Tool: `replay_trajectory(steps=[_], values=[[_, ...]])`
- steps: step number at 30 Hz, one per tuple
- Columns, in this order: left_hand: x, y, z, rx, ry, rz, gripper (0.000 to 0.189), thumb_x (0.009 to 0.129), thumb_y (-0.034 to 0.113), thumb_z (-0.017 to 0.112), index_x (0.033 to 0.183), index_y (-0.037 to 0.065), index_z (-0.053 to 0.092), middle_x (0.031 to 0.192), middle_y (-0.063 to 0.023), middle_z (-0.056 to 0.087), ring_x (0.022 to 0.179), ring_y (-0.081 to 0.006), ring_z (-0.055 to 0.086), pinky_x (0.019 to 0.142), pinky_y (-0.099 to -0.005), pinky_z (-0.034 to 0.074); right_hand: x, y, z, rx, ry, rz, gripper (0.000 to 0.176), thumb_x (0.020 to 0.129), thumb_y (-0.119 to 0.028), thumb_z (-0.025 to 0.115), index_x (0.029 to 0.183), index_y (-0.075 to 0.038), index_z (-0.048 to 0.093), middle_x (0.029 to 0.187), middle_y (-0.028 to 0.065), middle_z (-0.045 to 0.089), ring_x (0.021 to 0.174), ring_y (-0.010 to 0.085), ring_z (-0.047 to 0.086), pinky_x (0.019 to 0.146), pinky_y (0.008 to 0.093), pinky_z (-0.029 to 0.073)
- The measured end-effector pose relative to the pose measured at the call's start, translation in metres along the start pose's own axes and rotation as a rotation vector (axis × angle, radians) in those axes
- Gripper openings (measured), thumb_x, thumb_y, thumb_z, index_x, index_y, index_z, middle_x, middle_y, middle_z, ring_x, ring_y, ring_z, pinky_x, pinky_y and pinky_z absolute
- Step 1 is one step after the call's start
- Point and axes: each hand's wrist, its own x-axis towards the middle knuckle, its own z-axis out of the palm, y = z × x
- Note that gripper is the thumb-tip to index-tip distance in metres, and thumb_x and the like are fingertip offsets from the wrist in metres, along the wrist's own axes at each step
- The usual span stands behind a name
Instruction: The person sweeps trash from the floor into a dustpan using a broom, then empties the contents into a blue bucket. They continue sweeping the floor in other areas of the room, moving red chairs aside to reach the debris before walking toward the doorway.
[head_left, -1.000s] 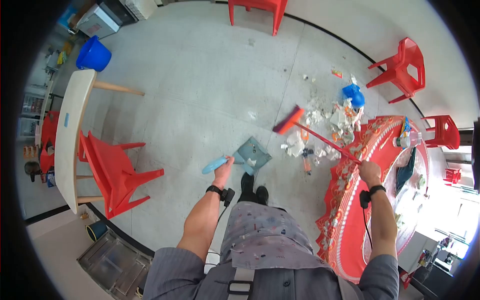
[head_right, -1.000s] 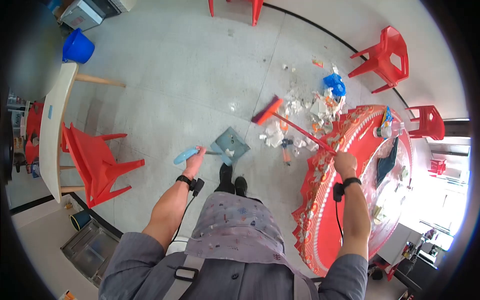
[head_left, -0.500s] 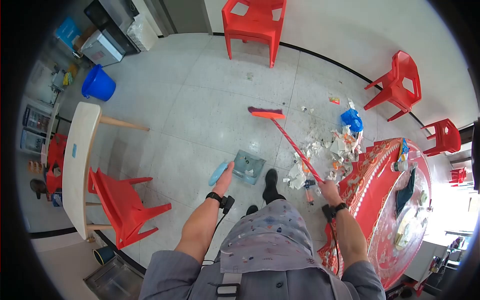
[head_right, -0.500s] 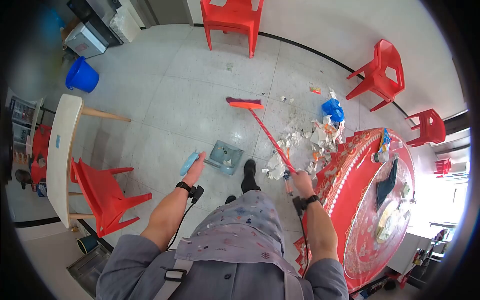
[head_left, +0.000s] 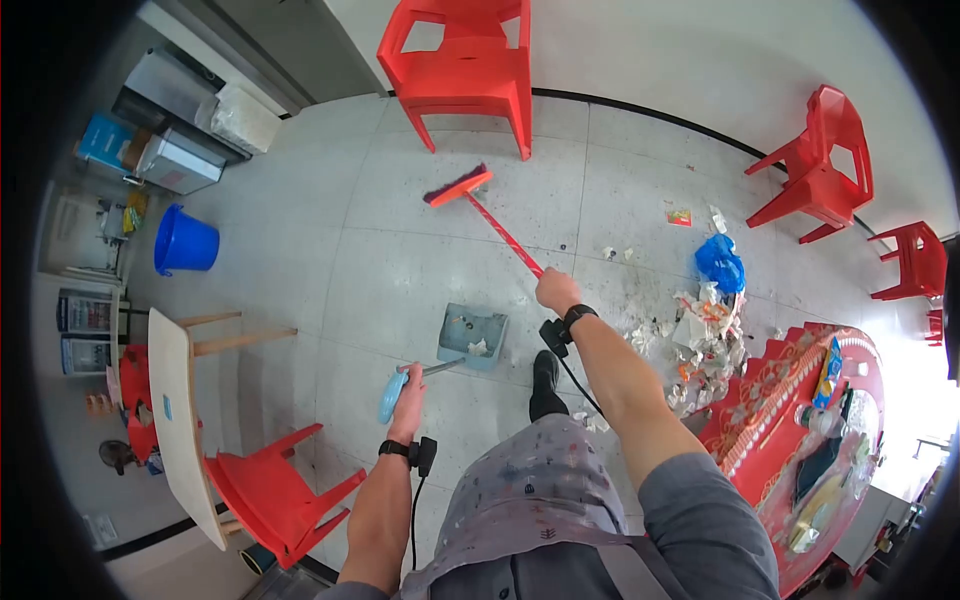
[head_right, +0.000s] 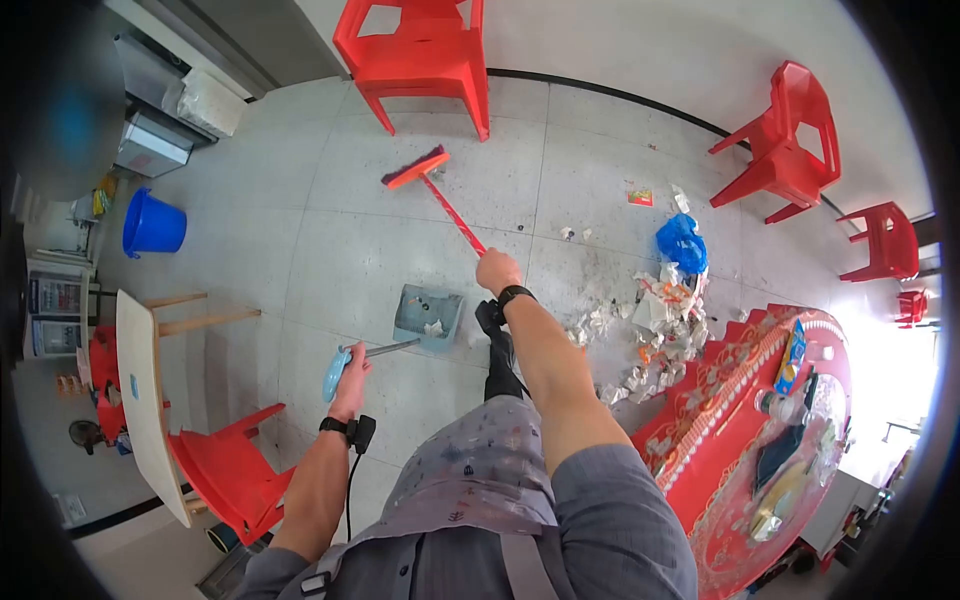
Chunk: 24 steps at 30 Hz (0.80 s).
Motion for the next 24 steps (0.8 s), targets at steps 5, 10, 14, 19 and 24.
replay_trajectory(steps=[5, 10, 14, 19, 24], values=[[0.054, 0.043, 0.039, -0.056, -0.028, 0.034, 0.050, 0.102, 0.050, 0.059, 0.129, 0.009, 0.057, 0.118, -0.0025, 0.058, 0.108, -0.0143, 0.053, 0.101, -0.0384, 0.045, -0.002, 0.124, 0.020, -0.080, -0.043, -0.036, 0.027, 0.094, -0.019, 0.052, 0.110, -0.003, 0.066, 0.099, 0.0232, 0.074, 0.094, 0.0422, 0.072, 0.080, 0.0529, 0.059], [0.101, 0.079, 0.073, -0.041, -0.043, 0.006, 0.051, 0.103, 0.052, 0.056, 0.128, 0.009, 0.058, 0.118, -0.0031, 0.059, 0.105, -0.0135, 0.053, 0.098, -0.0357, 0.045, -0.132, 0.247, -0.029, -0.200, -0.111, 0.192, 0.023, 0.095, -0.021, 0.054, 0.108, -0.004, 0.063, 0.096, 0.0267, 0.072, 0.090, 0.0467, 0.070, 0.079, 0.0574, 0.056], [0.147, 0.103, 0.085, 0.012, -0.130, -0.005, 0.056, 0.102, 0.054, 0.057, 0.135, 0.008, 0.053, 0.128, -0.0040, 0.057, 0.115, -0.0146, 0.054, 0.102, -0.0361, 0.045, -0.182, 0.198, -0.090, -0.131, -0.074, 0.315, 0.029, 0.099, -0.030, 0.051, 0.110, -0.005, 0.061, 0.093, 0.0301, 0.070, 0.090, 0.0495, 0.069, 0.081, 0.0593, 0.053], [0.200, 0.143, 0.092, -0.008, -0.167, -0.021, 0.060, 0.102, 0.053, 0.058, 0.139, 0.006, 0.049, 0.133, -0.0061, 0.057, 0.122, -0.0166, 0.054, 0.107, -0.0374, 0.046, -0.110, 0.122, -0.072, 0.022, -0.034, 0.182, 0.033, 0.100, -0.034, 0.051, 0.114, -0.006, 0.062, 0.095, 0.0272, 0.071, 0.093, 0.0486, 0.068, 0.082, 0.0602, 0.051], [0.262, 0.168, 0.081, -0.127, -0.219, -0.015, 0.055, 0.103, 0.052, 0.058, 0.134, 0.007, 0.053, 0.130, -0.0057, 0.057, 0.119, -0.0158, 0.055, 0.107, -0.0391, 0.046, 0.067, -0.020, -0.049, 0.059, -0.030, 0.155, 0.032, 0.100, -0.033, 0.053, 0.115, -0.007, 0.064, 0.101, 0.0258, 0.072, 0.097, 0.0471, 0.068, 0.084, 0.0581, 0.052]])
